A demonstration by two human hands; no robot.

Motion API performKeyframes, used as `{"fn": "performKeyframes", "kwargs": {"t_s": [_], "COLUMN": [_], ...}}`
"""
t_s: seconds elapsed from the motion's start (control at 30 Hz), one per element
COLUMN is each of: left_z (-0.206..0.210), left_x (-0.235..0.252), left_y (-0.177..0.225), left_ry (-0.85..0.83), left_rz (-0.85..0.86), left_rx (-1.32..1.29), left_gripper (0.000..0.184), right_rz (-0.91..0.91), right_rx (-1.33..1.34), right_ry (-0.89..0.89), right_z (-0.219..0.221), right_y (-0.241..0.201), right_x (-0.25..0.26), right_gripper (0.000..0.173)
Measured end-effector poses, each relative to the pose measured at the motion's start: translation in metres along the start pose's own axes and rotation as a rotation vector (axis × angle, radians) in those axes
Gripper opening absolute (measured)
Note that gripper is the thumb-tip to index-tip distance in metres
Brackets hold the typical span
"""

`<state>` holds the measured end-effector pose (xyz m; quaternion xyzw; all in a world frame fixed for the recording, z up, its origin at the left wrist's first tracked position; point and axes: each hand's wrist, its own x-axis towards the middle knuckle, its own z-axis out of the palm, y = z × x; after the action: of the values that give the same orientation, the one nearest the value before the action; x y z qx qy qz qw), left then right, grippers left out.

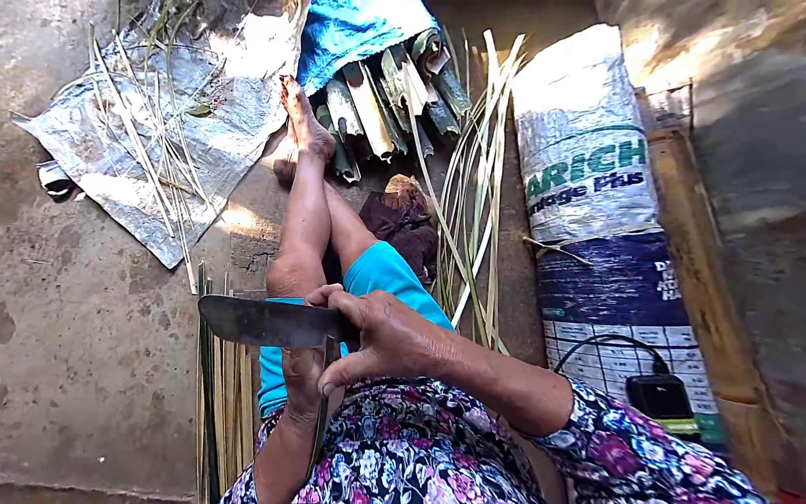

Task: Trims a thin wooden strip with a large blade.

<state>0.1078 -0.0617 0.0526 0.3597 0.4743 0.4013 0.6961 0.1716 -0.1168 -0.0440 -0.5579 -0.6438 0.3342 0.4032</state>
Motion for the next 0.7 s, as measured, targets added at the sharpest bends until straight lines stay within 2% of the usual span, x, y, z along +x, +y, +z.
{"fn": "performKeyframes", "kwargs": {"t_s": [0.03,0.07,0.1,0.17,0.23,0.27,0.37,0.43,0.5,0.57,0.7], "left_z": [-0.008,-0.029,-0.063,-0.109,-0.115,-0.113,-0.102,-0.1,-0.113,-0.133,-0.184], "left_x": [0.001,0.003,0.01,0.028,0.038,0.042,0.045,0.046,0.048,0.054,0.098], "left_y": [-0.009,-0.029,-0.06,-0.099,-0.104,-0.101,-0.087,-0.08,-0.079,-0.082,-0.087], "left_ry": [-0.008,-0.088,-0.238,-0.594,-0.741,-0.752,-0.506,-0.399,-0.488,-0.519,-0.127], "left_rz": [-0.031,-0.026,0.008,0.149,0.23,0.254,0.228,0.136,0.068,0.066,0.064], "left_rx": [-0.103,-0.236,-0.354,-0.391,-0.379,-0.352,-0.306,-0.414,-0.522,-0.601,-0.634], "left_gripper": [0.012,0.016,0.024,0.04,0.043,0.046,0.062,0.071,0.071,0.069,0.078], "right_rz": [-0.033,-0.068,-0.097,-0.152,-0.213,-0.252,-0.407,-0.519,-0.58,-0.576,-0.572], "right_rx": [0.009,0.004,-0.015,-0.063,-0.103,-0.122,-0.186,-0.22,-0.217,-0.15,-0.106], "right_ry": [0.021,0.044,0.057,0.087,0.162,0.218,0.401,0.468,0.491,0.484,0.496], "right_z": [0.001,0.002,0.003,0.007,0.013,0.017,0.03,0.036,0.043,0.044,0.032], "right_y": [0.002,0.004,0.005,0.008,0.01,0.01,0.011,0.012,0.01,0.008,0.009], "right_x": [0.0,-0.001,-0.002,-0.003,-0.004,-0.004,-0.006,-0.011,-0.018,-0.024,-0.029], "right_gripper": [0.067,0.063,0.059,0.056,0.056,0.056,0.049,0.029,0.016,0.016,0.013]}}
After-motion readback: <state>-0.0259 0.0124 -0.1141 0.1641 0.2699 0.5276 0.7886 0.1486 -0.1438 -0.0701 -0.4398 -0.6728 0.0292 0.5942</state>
